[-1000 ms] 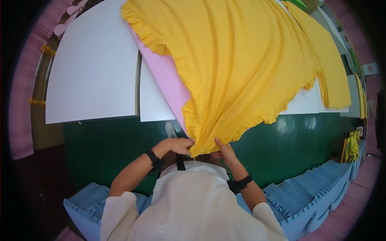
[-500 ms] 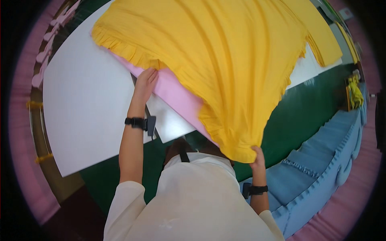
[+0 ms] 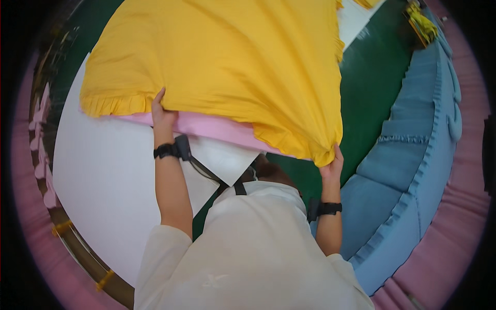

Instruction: Spreading and organizing yellow fabric sheets and a pink floor mat on tables in a large nursery room.

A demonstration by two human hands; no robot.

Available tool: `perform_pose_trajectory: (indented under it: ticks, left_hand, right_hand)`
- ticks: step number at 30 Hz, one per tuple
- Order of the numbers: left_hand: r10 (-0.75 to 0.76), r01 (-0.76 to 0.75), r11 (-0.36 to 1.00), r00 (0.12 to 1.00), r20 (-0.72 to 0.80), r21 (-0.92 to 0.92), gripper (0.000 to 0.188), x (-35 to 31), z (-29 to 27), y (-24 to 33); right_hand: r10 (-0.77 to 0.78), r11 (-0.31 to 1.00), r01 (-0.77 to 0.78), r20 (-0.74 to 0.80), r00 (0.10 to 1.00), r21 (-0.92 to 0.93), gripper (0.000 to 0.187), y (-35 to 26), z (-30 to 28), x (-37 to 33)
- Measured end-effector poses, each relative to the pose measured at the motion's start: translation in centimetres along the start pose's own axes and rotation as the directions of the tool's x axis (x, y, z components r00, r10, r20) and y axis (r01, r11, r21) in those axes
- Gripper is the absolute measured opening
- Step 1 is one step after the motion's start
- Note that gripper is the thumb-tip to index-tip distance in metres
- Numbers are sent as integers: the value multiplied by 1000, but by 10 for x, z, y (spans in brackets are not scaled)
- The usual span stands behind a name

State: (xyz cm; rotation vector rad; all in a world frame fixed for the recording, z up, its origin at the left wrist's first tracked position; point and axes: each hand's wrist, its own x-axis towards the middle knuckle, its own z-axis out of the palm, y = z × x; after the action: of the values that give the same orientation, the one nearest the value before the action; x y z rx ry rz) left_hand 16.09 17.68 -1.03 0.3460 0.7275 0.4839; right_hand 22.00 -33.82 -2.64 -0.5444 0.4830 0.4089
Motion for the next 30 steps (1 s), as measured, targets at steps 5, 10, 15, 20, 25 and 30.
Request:
perform_pose_trajectory:
  ticks: [5, 10, 15, 20, 25, 30]
  left_hand:
    - [33, -16, 974, 997, -74, 224, 11, -35, -49, 12]
    - [73, 5, 901, 984, -161, 434, 14, -67, -84, 16]
    - [-1, 88, 907, 978, -208, 411, 11, -72, -105, 16]
    - [-83, 135, 865, 988, -127, 484, 9, -66, -113, 15]
    - [73, -17, 794, 995, -67, 607, 17, -77, -124, 13]
    - [-174, 178, 857, 983, -52, 483, 39, -110, -121, -19]
  right_hand:
    - [105, 954, -159, -213, 971, -253, 35, 9, 14, 1]
    - [14, 910, -162, -361, 932, -382, 37, 19, 16, -9]
    - [319, 825, -415, -290, 902, -384, 39, 27, -21, -19]
    - [259, 829, -359, -274, 926, -429, 38, 28, -51, -20]
    - [76, 744, -190, -203, 976, -640, 47, -6, -38, -26]
    - [-78, 920, 65, -18, 997, -387, 43, -65, -28, 3]
